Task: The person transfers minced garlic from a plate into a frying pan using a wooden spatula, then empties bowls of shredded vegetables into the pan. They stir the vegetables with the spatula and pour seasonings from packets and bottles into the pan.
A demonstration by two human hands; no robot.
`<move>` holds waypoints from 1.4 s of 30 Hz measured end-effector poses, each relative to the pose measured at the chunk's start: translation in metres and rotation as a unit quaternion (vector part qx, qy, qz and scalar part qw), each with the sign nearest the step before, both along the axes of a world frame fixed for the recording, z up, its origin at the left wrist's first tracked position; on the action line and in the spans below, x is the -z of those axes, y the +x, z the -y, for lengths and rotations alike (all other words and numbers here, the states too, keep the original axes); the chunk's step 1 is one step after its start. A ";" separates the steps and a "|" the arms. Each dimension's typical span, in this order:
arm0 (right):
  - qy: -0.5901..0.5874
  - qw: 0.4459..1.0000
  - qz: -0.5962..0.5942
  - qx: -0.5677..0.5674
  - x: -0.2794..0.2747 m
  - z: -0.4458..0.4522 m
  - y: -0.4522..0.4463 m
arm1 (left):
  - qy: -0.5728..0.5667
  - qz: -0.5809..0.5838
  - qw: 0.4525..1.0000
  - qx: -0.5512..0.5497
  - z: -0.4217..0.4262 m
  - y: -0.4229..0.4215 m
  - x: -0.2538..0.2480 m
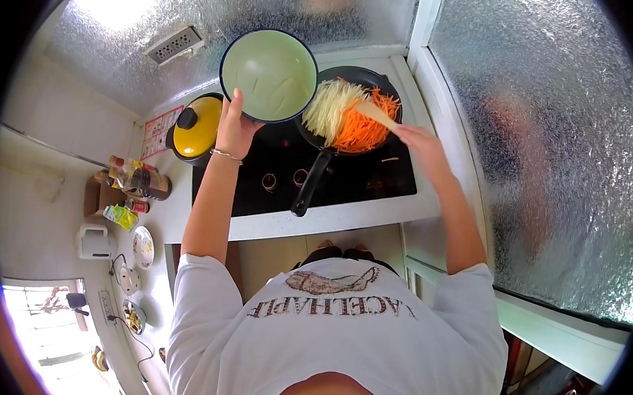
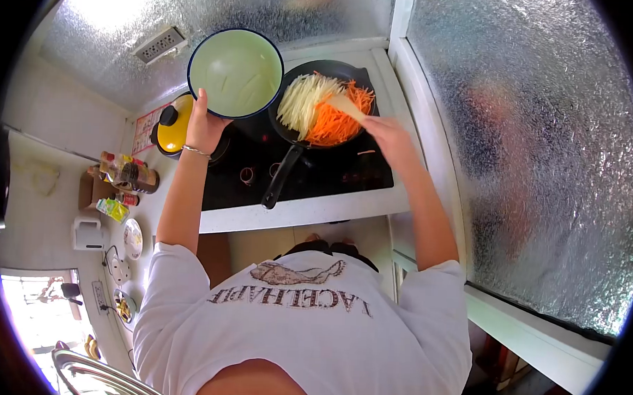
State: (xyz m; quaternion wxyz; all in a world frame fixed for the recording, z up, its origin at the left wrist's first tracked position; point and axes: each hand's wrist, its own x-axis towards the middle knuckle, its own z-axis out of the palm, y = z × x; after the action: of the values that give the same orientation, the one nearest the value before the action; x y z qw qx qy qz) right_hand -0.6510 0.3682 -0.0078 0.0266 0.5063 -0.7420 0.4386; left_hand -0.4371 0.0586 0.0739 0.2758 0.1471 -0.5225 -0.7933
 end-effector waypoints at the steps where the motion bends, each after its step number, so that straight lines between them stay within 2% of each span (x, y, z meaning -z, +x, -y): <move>1: 0.014 1.000 -0.005 -0.019 0.010 0.009 0.006 | 0.000 0.000 1.000 -0.001 -0.001 0.000 0.000; 6: 0.020 0.997 -0.063 -0.045 0.045 0.030 -0.002 | 0.009 0.005 1.000 0.003 -0.001 0.001 0.000; 7: 0.061 0.991 -0.112 -0.039 0.046 0.029 -0.006 | 0.008 0.007 1.000 0.002 0.000 0.000 0.000; 8: 0.102 0.981 -0.160 -0.033 0.042 0.029 -0.003 | 0.004 0.011 1.000 0.007 0.001 0.000 0.001; 11: 0.167 0.972 -0.156 -0.054 0.028 0.020 0.006 | 0.002 0.009 1.000 0.022 -0.001 -0.003 0.001; 14: 0.178 0.965 -0.184 -0.060 0.029 0.019 0.008 | 0.016 0.005 0.999 0.027 0.003 -0.004 0.004; 18: 0.154 0.966 -0.197 -0.059 0.004 0.025 0.009 | 0.042 0.003 0.998 0.050 0.003 -0.003 -0.002; 20: -0.028 0.986 -0.163 -0.019 -0.018 0.048 0.006 | 0.040 0.008 0.998 0.056 -0.001 -0.006 -0.005; 22: -0.110 0.986 -0.107 -0.058 -0.078 0.079 0.020 | 0.038 0.017 0.997 0.066 -0.006 -0.009 -0.009; 24: -0.107 0.979 -0.127 -0.122 -0.115 0.114 0.034 | 0.070 0.015 0.989 0.130 -0.013 -0.015 -0.014; 27: -0.101 0.978 -0.089 -0.161 -0.130 0.174 0.040 | 0.067 0.020 0.986 0.150 -0.025 -0.024 -0.018; 29: -0.100 0.972 -0.148 -0.150 -0.130 0.199 0.037 | 0.076 0.018 0.984 0.161 -0.030 -0.027 -0.020; 30: -0.101 0.972 -0.149 -0.149 -0.129 0.201 0.035 | 0.086 0.015 0.982 0.169 -0.031 -0.028 -0.021; 32: -0.020 0.979 -0.112 -0.168 -0.128 0.206 0.034 | 0.079 0.019 0.983 0.164 -0.030 -0.028 -0.023; 36: -0.050 0.970 -0.132 -0.200 -0.119 0.214 0.035 | 0.073 0.049 0.984 0.156 -0.023 -0.027 -0.028; 39: -0.010 0.966 -0.123 -0.229 -0.113 0.214 0.035 | 0.043 0.054 0.985 0.157 -0.017 -0.031 -0.026; 42: 0.006 0.958 -0.170 -0.229 -0.096 0.213 0.032 | 0.030 0.072 0.987 0.142 -0.016 -0.034 -0.026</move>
State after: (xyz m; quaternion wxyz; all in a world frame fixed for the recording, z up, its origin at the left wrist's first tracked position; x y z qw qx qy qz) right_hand -0.6194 0.1556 0.0882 0.0487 0.7298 -0.5933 0.3362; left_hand -0.4709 0.0751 0.0997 0.1177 0.1365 -0.5328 -0.8268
